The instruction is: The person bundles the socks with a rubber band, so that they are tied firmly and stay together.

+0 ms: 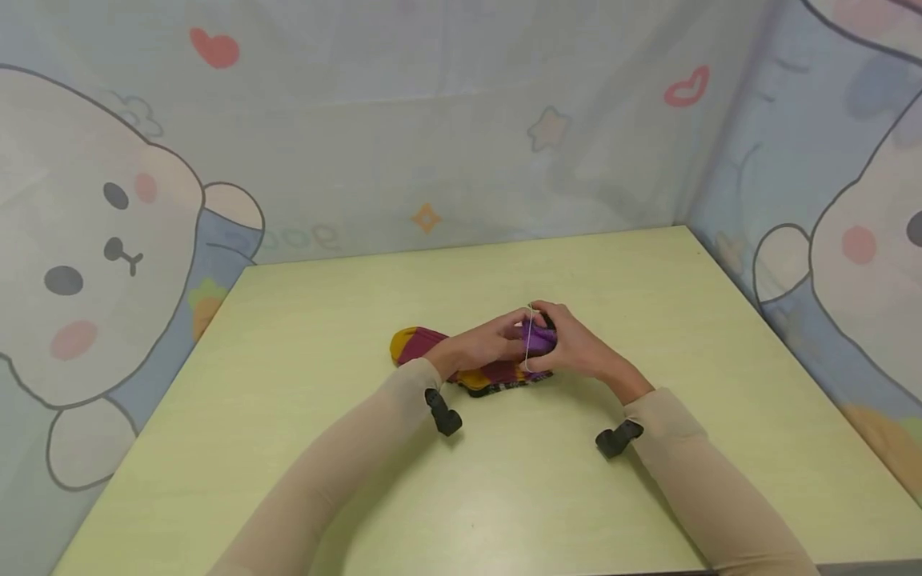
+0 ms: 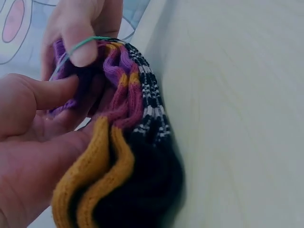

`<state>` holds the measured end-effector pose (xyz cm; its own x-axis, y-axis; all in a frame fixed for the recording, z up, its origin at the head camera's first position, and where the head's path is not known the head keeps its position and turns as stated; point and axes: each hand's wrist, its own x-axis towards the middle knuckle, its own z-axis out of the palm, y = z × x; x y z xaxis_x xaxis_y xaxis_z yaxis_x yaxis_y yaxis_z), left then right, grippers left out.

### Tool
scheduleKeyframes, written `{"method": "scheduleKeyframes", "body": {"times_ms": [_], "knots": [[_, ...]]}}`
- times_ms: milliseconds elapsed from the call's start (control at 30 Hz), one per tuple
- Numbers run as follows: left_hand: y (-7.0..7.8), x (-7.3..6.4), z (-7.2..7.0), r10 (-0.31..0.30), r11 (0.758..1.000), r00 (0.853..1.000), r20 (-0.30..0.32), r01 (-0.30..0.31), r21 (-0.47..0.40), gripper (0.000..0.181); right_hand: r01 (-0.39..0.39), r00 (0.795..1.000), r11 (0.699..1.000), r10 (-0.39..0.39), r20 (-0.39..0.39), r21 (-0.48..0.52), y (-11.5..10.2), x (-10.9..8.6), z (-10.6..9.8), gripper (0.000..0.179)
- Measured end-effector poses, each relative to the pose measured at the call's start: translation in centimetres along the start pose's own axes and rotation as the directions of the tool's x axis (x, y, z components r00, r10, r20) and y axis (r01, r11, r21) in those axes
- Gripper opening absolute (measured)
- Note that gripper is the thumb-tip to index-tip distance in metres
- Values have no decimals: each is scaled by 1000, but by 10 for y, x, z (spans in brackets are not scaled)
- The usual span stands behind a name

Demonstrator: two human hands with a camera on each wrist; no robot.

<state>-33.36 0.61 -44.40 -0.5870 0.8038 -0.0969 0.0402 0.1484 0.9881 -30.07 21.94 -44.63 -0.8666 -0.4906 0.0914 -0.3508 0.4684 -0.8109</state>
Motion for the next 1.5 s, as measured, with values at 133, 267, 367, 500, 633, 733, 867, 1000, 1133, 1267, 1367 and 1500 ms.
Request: {"method": "scheduleKeyframes", "body": {"times_ms": [133,267,367,500,633,733,867,1000,1133,1267,1367,1500], "knots": [[2,0,0,-48,998,999,1,48,-45,38,4,1000,1000,-5,17,22,3,0,0,104],[3,0,2,-72,994,996,-60,67,-85,48,11,1000,1000,-11,20,8,4,0,1,102],[3,2,5,-85,989,984,-156,64,-134,43,9,1000,1000,-9,23,-12,5,1,0,101],[4,4,9,-36,996,977,-211,18,-89,34,22,999,999,-20,31,-43,7,1,0,100],[4,4,11,25,1000,977,-214,-23,12,37,36,999,995,-33,30,-89,6,1,0,102],[3,5,12,32,999,969,-244,-21,48,45,31,999,995,-27,39,-94,5,1,0,102],[3,6,14,38,997,963,-266,-19,73,48,20,999,996,-15,48,-90,4,1,1,99],[1,8,16,61,993,955,-289,-29,113,50,24,999,995,-20,48,-95,4,1,2,97],[-3,11,18,97,972,942,-322,-19,236,52,20,999,995,-15,52,-101,6,1,2,94],[-5,13,20,150,915,925,-349,5,404,52,2,998,994,5,57,-108,6,1,2,92],[-5,15,23,173,870,907,-383,42,492,45,-14,998,995,20,61,-101,6,1,1,92],[-5,18,26,171,796,889,-425,130,592,29,-41,997,997,45,65,-66,5,0,-1,90]]}}
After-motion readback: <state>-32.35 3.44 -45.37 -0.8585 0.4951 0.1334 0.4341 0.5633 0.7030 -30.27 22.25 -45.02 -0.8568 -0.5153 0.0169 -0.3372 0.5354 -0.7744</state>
